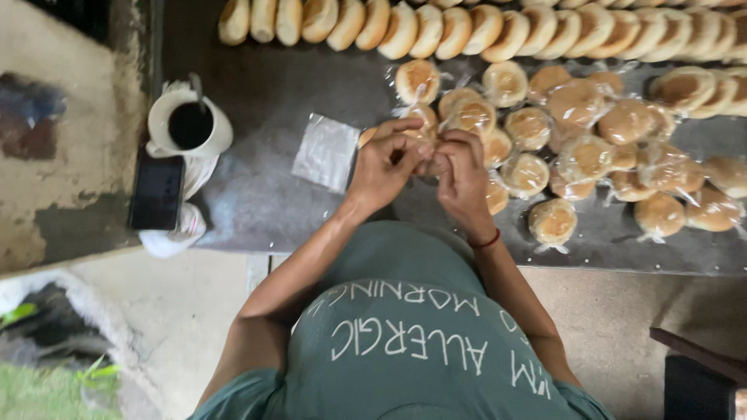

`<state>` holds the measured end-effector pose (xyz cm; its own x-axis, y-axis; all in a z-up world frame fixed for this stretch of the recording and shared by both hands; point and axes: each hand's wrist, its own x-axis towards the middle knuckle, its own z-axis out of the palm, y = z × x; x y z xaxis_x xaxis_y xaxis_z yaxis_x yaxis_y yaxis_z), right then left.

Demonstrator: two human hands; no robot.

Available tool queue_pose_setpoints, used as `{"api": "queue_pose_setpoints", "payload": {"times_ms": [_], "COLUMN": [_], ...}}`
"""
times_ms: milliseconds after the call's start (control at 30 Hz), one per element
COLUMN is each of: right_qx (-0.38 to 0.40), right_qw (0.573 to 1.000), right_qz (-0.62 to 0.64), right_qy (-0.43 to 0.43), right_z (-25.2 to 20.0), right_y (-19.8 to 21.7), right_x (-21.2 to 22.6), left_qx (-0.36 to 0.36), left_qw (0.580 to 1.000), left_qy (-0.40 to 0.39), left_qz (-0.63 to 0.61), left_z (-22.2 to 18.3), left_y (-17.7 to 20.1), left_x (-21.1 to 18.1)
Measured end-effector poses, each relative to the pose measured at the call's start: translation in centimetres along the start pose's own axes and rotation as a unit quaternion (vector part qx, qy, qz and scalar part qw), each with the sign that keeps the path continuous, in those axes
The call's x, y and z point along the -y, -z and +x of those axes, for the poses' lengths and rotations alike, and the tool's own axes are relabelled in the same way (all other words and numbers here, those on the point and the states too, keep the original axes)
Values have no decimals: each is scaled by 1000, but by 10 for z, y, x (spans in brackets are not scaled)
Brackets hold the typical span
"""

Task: The person places individual bread buns into plastic bags and twists the bag openings to seal them while working at a production table.

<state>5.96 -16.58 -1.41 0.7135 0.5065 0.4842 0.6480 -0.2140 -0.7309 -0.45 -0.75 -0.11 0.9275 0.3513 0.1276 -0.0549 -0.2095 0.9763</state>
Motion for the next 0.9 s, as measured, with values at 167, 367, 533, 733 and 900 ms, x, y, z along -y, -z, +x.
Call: {"api": "queue_pose_setpoints", "payload": {"times_ms": [167, 367, 533, 733, 900], "right_qx": [-1, -32, -85, -317, -203], "right_qw": [999, 999, 930, 894, 932], "right_qz": [33, -3, 319, 292, 278], "right_qy": [19, -43, -159, -122, -117], "right_z": [1, -14, -27, -10, -11], "right_y": [4, 1, 29, 86, 61], "right_x": [13, -19, -55, -52, -46], "left_qx": [21, -43, -77, -191, -222], "left_qw": [988, 996, 995, 863, 890], "left_qy": [57, -80, -24, -13, 57], "left_qz": [-140, -21, 63, 467, 395], "left_z": [1, 7, 17, -9, -20], "left_y": [-8, 5, 46, 127, 133], "left_x": [5, 16, 75, 168, 157]}}
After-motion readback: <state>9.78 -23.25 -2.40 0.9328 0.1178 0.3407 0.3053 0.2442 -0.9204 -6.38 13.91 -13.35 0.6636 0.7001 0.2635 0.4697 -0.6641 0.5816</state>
